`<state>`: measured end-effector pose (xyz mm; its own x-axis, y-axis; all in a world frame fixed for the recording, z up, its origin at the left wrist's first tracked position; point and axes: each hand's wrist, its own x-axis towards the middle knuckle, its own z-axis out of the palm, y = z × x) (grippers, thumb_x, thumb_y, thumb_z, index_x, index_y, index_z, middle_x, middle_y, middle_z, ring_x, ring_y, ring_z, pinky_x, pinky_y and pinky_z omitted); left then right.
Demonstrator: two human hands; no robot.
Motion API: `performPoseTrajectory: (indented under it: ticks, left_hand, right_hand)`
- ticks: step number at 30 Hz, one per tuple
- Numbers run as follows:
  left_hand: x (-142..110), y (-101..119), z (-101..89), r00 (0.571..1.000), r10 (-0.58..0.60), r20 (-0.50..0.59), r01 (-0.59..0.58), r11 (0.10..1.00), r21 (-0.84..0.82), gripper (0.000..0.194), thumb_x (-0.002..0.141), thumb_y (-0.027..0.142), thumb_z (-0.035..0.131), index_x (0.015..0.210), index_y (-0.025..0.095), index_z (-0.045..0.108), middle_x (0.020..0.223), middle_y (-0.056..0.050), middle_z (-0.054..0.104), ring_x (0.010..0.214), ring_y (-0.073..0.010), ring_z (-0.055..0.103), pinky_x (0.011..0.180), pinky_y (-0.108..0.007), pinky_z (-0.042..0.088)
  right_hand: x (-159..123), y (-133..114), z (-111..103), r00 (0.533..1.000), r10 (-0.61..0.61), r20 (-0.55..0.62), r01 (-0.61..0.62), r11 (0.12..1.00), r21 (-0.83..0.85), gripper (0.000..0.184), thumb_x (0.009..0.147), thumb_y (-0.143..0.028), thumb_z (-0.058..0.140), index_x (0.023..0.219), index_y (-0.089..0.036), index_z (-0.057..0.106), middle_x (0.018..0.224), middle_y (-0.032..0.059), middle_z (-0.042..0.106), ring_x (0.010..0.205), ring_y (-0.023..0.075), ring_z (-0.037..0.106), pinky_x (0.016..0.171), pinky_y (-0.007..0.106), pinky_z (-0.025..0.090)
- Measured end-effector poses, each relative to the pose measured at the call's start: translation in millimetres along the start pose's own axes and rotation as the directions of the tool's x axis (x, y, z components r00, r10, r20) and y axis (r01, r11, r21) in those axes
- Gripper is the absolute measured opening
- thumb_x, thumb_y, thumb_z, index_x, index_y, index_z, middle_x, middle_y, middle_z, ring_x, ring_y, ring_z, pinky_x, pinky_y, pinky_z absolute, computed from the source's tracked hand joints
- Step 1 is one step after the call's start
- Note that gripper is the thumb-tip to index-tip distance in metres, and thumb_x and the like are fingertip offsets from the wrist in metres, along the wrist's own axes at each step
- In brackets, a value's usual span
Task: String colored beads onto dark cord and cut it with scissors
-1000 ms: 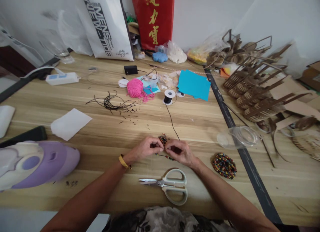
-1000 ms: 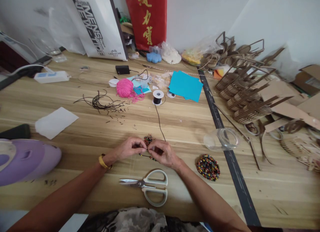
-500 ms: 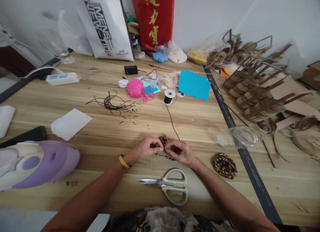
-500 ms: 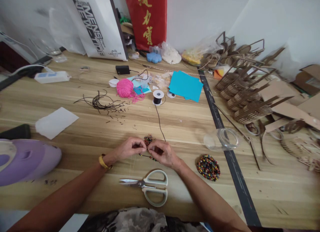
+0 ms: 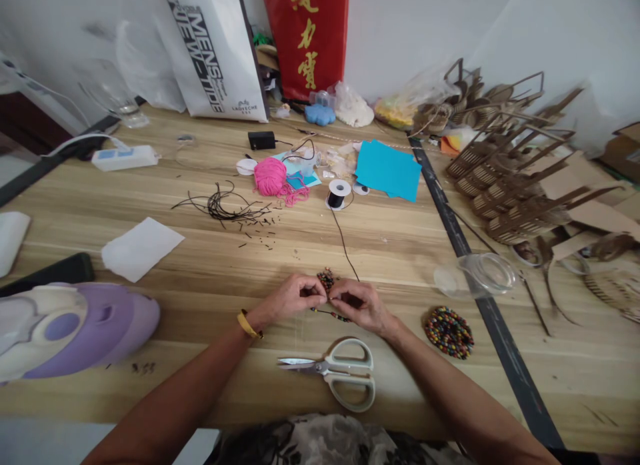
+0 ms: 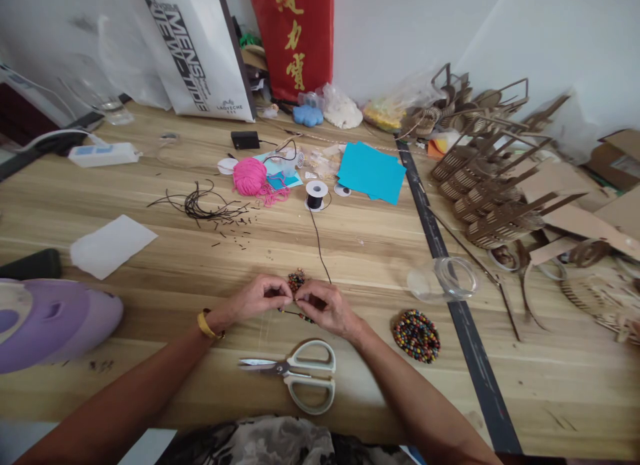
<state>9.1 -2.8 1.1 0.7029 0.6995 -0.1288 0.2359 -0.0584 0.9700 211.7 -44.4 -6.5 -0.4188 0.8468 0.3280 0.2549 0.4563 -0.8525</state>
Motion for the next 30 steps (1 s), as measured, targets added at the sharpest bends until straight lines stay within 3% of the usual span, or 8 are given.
performPoseTrajectory:
  ticks: [30]
  left_hand:
    - [-0.4, -1.1, 0.0, 1.0, -0.007, -0.003, 0.007, 1.0, 0.025, 0.017, 0.079, 0.026, 0.058, 0.076, 0.011, 0.064, 0.064, 0.0, 0.058, 0.061, -0.0094, 0.05, 0.058, -0.019, 0.039]
  right_hand:
    - [1.4, -3.0, -0.1, 1.0, -0.008, 0.009, 0.008, 1.0, 0.007, 0.011, 0.089, -0.023, 0.057, 0.087, -0.015, 0.065, 0.081, 0.0084, 0.067, 0.075, 0.0155, 0.062, 0.069, 0.027, 0.05]
